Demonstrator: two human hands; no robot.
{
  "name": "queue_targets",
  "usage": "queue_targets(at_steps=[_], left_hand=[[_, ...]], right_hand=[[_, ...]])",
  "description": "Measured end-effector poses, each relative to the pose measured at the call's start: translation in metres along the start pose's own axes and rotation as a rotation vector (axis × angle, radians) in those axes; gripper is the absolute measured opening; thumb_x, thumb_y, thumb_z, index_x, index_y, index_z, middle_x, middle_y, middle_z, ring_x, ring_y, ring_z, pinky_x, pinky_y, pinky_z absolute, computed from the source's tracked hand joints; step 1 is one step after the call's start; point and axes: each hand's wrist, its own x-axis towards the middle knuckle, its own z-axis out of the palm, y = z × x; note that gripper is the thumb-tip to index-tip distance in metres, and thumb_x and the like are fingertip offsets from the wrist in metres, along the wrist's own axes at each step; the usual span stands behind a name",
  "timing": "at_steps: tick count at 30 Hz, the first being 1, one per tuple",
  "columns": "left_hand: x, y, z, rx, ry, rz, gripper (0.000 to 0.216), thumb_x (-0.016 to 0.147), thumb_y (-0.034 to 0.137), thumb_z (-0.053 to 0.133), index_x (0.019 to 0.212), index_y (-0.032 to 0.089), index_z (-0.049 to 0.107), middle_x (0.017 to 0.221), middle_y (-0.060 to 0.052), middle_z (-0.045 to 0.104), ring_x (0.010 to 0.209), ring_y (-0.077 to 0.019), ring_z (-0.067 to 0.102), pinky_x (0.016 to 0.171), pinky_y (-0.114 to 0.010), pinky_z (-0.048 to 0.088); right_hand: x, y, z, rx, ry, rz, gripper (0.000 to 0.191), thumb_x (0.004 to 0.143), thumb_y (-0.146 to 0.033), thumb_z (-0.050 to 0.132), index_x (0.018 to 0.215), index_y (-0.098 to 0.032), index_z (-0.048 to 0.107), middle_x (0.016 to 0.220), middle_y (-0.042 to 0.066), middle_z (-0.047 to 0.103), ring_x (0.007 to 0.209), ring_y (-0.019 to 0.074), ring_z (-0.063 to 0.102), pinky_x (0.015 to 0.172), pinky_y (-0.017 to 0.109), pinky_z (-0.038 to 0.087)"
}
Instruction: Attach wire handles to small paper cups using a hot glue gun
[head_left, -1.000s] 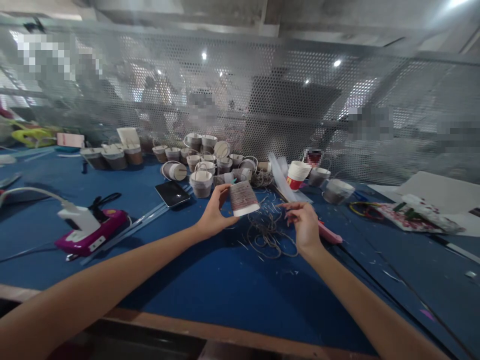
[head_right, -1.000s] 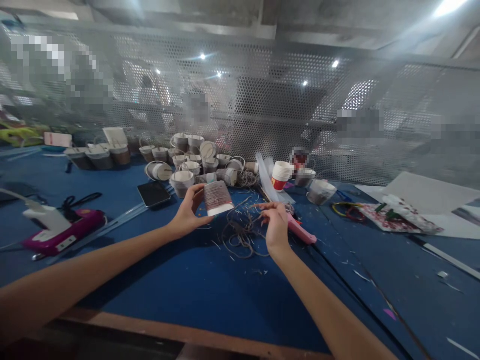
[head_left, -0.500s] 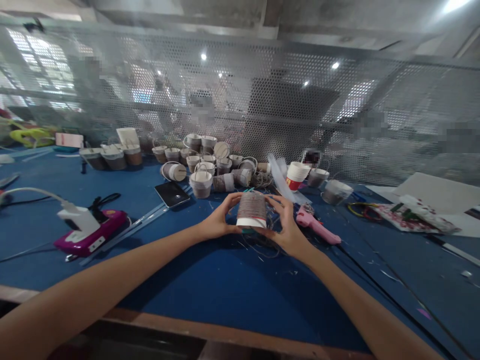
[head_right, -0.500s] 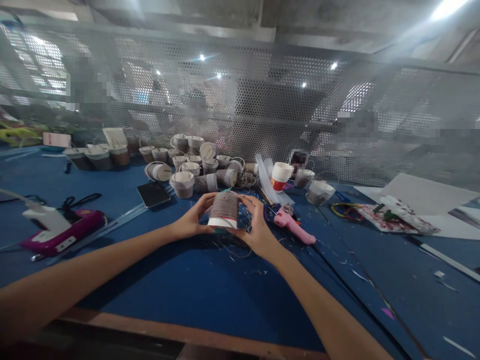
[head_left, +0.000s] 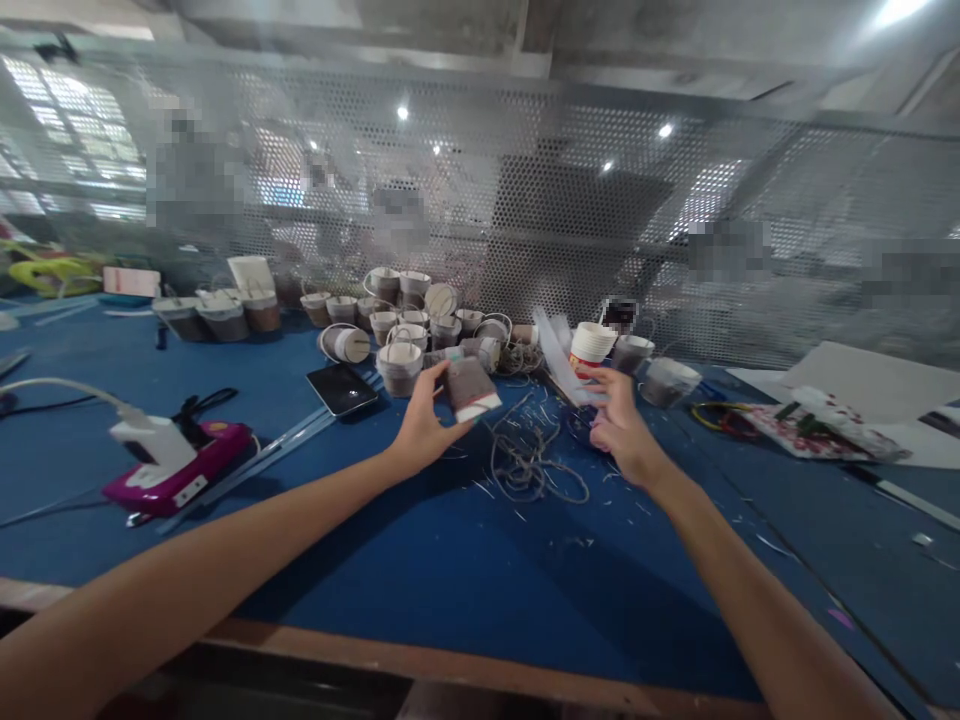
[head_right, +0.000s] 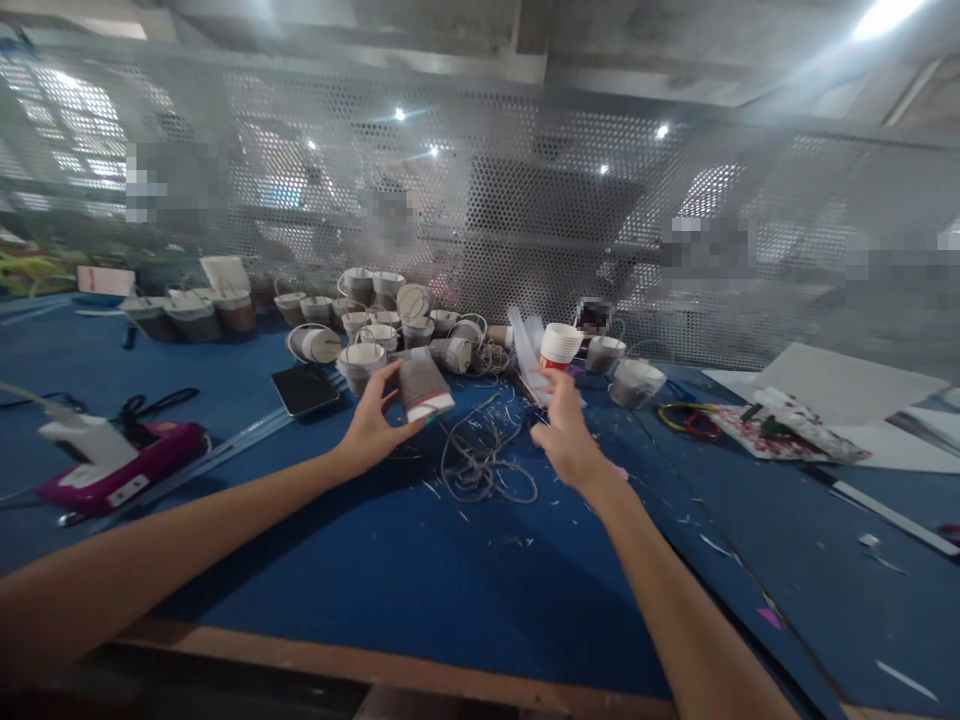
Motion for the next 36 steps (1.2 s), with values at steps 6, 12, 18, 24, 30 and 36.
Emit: queue_targets(at_steps=[6, 12, 18, 24, 30, 36], left_hand=[[0.007, -0.017, -0.001, -0.125, 0.316, -0.134, 0.082, 0.063, 0.026, 0.076, 0.13, 0.024, 0.03, 0.134, -0.013, 0.04, 0.13, -0.0304, 0.042, 0.107, -0.049, 0.04], [0.004, -0.011, -0.001, -0.03, 0.138, -0.025, 0.078, 0.064, 0.027, 0.075, 0.13, 0.026, 0.034, 0.134, -0.011, 0.041, 0.128, -0.0286, 0.043, 0.107, -0.05, 0.04], [0.001, -0.001, -0.001, 0.039, 0.058, 0.069, 0.075, 0.067, 0.028, 0.075, 0.13, 0.026, 0.034, 0.133, -0.01, 0.041, 0.128, -0.028, 0.042, 0.107, -0.05, 0.039], [0.002, -0.004, -0.003, 0.094, 0.025, 0.043, 0.079, 0.064, 0.029, 0.078, 0.13, 0.025, 0.035, 0.131, -0.011, 0.042, 0.126, -0.0304, 0.043, 0.105, -0.053, 0.039], [0.004, -0.007, -0.004, 0.147, 0.024, 0.104, 0.08, 0.061, 0.029, 0.081, 0.128, 0.026, 0.038, 0.127, -0.01, 0.045, 0.122, -0.0292, 0.045, 0.101, -0.053, 0.041], [0.004, -0.002, -0.004, 0.157, 0.012, 0.113, 0.079, 0.06, 0.031, 0.081, 0.127, 0.026, 0.04, 0.124, -0.009, 0.047, 0.119, -0.0289, 0.047, 0.099, -0.052, 0.043]], right_hand=[[-0.004, 0.014, -0.02, -0.814, -0.279, 0.59, 0.061, 0.059, -0.027, 0.069, 0.111, -0.001, 0.051, 0.115, 0.031, 0.051, 0.111, 0.0468, 0.049, 0.085, 0.052, 0.042], [-0.002, 0.013, -0.013, -0.806, -0.16, 0.59, 0.038, 0.076, -0.026, 0.053, 0.106, -0.003, 0.057, 0.1, 0.027, 0.062, 0.096, 0.0381, 0.062, 0.075, 0.043, 0.047], [0.0, 0.003, -0.005, -0.54, 0.282, 0.299, 0.028, 0.083, -0.037, 0.047, 0.087, -0.014, 0.061, 0.083, 0.016, 0.064, 0.084, 0.0297, 0.063, 0.075, 0.04, 0.047], [-0.017, -0.016, 0.015, 0.149, 0.239, -0.061, 0.022, 0.08, -0.041, 0.059, 0.082, -0.019, 0.06, 0.079, 0.005, 0.061, 0.069, 0.018, 0.057, 0.066, 0.032, 0.048], [-0.029, -0.029, 0.03, 0.553, -0.003, 0.132, 0.028, 0.074, -0.045, 0.064, 0.073, -0.017, 0.061, 0.051, -0.002, 0.05, 0.045, 0.0111, 0.043, 0.042, 0.025, 0.036], [-0.028, -0.031, 0.035, 0.553, -0.075, 0.108, 0.026, 0.077, -0.042, 0.062, 0.078, -0.016, 0.066, 0.049, -0.004, 0.046, 0.041, 0.0077, 0.033, 0.038, 0.023, 0.029]])
